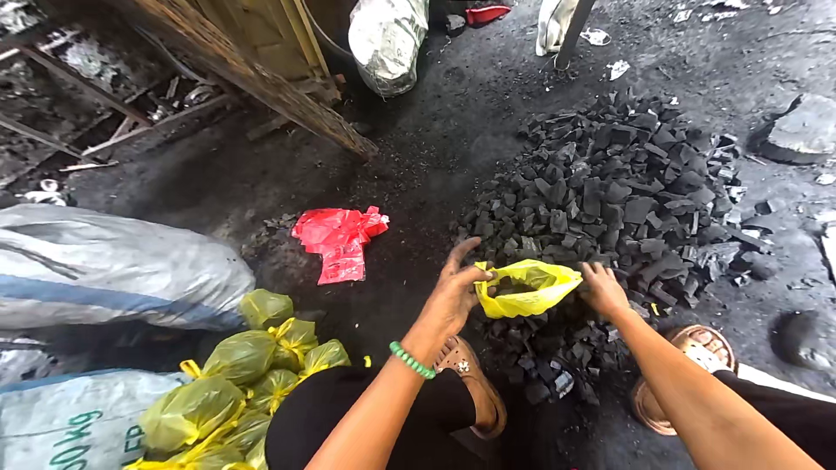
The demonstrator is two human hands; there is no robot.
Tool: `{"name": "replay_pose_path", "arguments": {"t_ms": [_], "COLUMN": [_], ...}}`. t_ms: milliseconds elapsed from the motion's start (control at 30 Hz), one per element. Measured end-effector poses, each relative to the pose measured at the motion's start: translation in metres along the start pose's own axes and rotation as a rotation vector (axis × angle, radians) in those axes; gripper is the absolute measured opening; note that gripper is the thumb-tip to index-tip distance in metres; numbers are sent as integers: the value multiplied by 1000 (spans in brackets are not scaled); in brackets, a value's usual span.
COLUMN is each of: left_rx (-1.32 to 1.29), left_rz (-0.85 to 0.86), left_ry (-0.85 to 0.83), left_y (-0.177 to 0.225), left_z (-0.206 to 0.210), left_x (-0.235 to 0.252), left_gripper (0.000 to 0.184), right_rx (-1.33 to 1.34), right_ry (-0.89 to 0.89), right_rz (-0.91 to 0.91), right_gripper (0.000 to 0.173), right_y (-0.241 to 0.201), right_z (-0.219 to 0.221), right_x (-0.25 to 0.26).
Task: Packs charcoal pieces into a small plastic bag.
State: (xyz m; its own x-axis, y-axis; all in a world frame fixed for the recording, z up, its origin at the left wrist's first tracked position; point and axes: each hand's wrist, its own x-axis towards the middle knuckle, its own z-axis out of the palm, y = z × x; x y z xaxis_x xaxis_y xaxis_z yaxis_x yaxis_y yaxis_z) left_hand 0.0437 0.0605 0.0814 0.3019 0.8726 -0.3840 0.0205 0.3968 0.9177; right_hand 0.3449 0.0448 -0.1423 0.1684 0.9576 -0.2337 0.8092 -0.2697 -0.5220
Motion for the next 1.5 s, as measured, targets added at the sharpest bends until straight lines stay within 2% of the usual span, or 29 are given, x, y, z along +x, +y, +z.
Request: {"name": "replay_pose_path", "arguments": {"t_ms": [67, 167, 233, 267, 300, 333, 433, 467, 500, 567, 600, 633, 667, 733, 800, 867, 1033, 1200, 1400, 1500], "left_rx": [-5, -10, -11, -8, -12, -27, -93, -117, -134, -151, -151, -147, -148, -154, -160, -129, -60, -110, -175, -173], "left_rz": [-39, -36, -26, -18, -16, -16, 24, 41, 63, 122, 148, 175, 202, 234, 234, 228, 255, 259, 245, 221], "left_ry": [-1, -23, -39, -39, -39, -34, 34, 57, 75, 65, 56, 53, 51, 70, 85, 90, 72, 86, 44, -18], "left_y": [-5, -1, 1, 2, 3, 6, 17, 24, 31, 44, 49, 54, 58, 63, 61, 57, 56, 57, 55, 51], "left_z": [6, 12, 17, 20, 23, 25, 27, 25, 22, 9, 2, -5, -11, -23, -31, -36, -38, -34, -34, -29], "left_x": [10, 16, 17, 18, 19, 20, 18, 14, 11, 1, -5, -10, -14, -19, -19, -17, -20, -28, -20, -13], "left_gripper": [64, 68, 69, 70, 71, 72, 69, 67, 65, 64, 65, 65, 64, 59, 58, 60, 60, 56, 55, 55], "right_rx": [265, 934, 1419, 1554, 1556, 1410, 531, 413, 482, 756, 747, 614, 420, 104, -42, -118, -209, -226, -245, -175], "right_ry": [141, 404, 449, 403, 335, 260, -121, -211, -209, -2, 112, 175, 167, 8, -122, -147, -198, -243, -287, -278], "right_rz": [58, 133, -1, -113, -225, -321, -540, -556, -561, -465, -360, -248, -141, 38, 140, 157, 68, 54, 130, 167], "right_gripper": [66, 77, 75, 73, 72, 72, 75, 74, 66, 42, 36, 38, 47, 82, 111, 121, 114, 111, 122, 116], "right_y": [-2, -38, -76, -97, -115, -131, -151, -153, -150, -131, -114, -93, -71, -37, -21, -17, -4, -6, -16, -17], "right_z": [-8, -40, -62, -69, -71, -69, -60, -63, -70, -87, -93, -94, -90, -66, -34, -14, -22, -32, -38, -32], "right_x": [-3, -9, -11, -15, -19, -22, -16, -12, -7, 7, 19, 34, 47, 63, 62, 55, 37, 53, 86, 80]}}
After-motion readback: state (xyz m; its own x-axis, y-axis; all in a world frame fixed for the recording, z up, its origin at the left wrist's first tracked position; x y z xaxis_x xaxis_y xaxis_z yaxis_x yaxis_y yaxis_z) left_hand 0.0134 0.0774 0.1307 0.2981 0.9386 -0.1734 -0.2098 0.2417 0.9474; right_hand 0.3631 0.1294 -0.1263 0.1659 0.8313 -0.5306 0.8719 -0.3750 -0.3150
